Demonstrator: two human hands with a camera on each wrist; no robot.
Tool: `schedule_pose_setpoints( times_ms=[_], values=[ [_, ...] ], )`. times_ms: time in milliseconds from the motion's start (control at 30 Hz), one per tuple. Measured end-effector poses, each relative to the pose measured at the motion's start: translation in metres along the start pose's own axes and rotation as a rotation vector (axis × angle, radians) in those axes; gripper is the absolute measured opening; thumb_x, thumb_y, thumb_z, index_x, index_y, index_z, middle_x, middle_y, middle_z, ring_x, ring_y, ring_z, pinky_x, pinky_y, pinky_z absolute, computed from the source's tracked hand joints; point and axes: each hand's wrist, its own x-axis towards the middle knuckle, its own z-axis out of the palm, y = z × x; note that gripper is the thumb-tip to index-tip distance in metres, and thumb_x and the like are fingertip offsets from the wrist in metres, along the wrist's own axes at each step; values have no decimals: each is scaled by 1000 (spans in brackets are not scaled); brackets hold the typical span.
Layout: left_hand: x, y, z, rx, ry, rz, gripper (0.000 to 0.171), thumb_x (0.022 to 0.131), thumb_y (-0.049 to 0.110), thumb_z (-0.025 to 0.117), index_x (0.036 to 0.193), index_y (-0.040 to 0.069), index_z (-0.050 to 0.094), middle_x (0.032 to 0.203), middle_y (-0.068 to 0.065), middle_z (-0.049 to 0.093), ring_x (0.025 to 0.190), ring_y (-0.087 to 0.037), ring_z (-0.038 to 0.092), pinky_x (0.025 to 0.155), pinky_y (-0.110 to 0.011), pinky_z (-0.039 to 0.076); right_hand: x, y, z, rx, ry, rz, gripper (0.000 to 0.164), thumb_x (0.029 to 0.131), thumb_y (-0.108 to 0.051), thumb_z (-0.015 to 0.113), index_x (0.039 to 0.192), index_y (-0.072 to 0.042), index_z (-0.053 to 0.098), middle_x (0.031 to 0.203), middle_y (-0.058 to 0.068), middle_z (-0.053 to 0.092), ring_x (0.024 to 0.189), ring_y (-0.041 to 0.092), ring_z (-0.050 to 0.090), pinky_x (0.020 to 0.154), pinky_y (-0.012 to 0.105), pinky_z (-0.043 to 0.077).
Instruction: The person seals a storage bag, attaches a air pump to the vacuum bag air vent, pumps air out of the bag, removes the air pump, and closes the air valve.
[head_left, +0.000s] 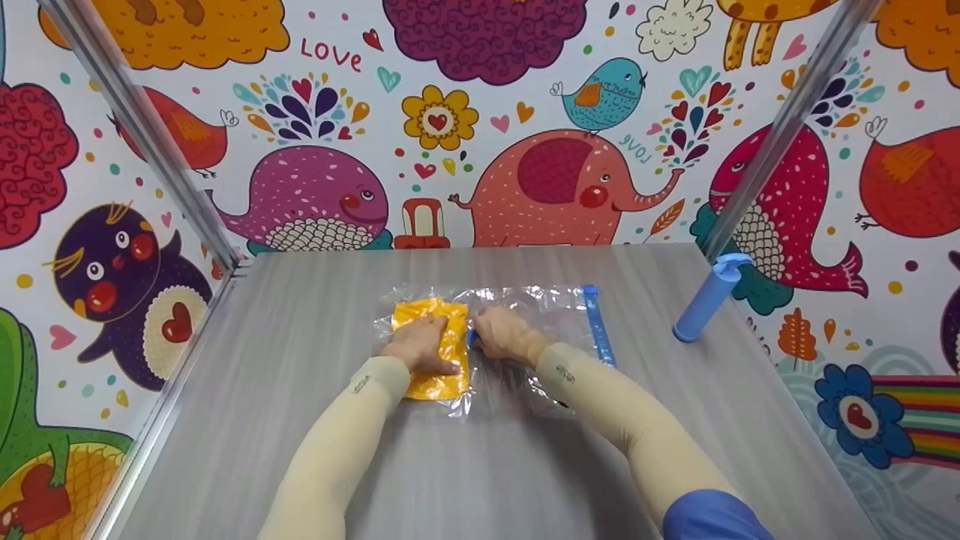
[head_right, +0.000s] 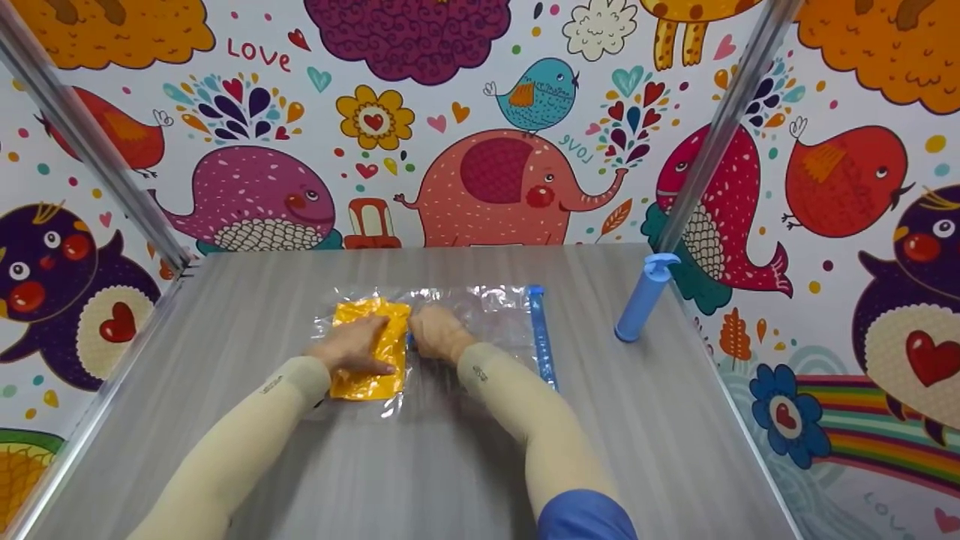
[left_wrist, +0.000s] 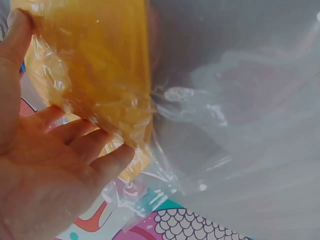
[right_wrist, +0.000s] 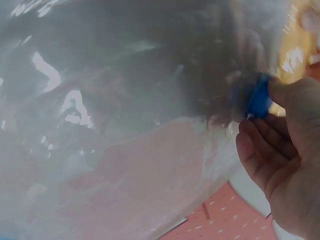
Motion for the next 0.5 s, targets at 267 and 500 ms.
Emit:
schedule_pose_setpoints(
  times_ms=[267, 500],
  values=[
    [1, 0, 1, -15, 8, 15, 106, 95, 56, 88, 176, 12, 35, 185, -21, 32, 173, -41, 31, 144, -59, 25, -2, -13, 9, -63, 68, 124, 27, 102, -30, 78, 93, -4, 77, 90, 15, 79, 84, 36, 80, 76, 50, 70],
    [3, -1, 3, -23, 9, 12, 109, 92, 57, 89, 176, 12, 35, 184, -21, 33, 172, -42, 33, 144, -59, 26, -4, -14, 15, 15, 122, 161, 22, 99, -25, 79, 92, -4, 76, 86, 16, 80, 82, 38, 79, 75, 53, 69]
  ],
)
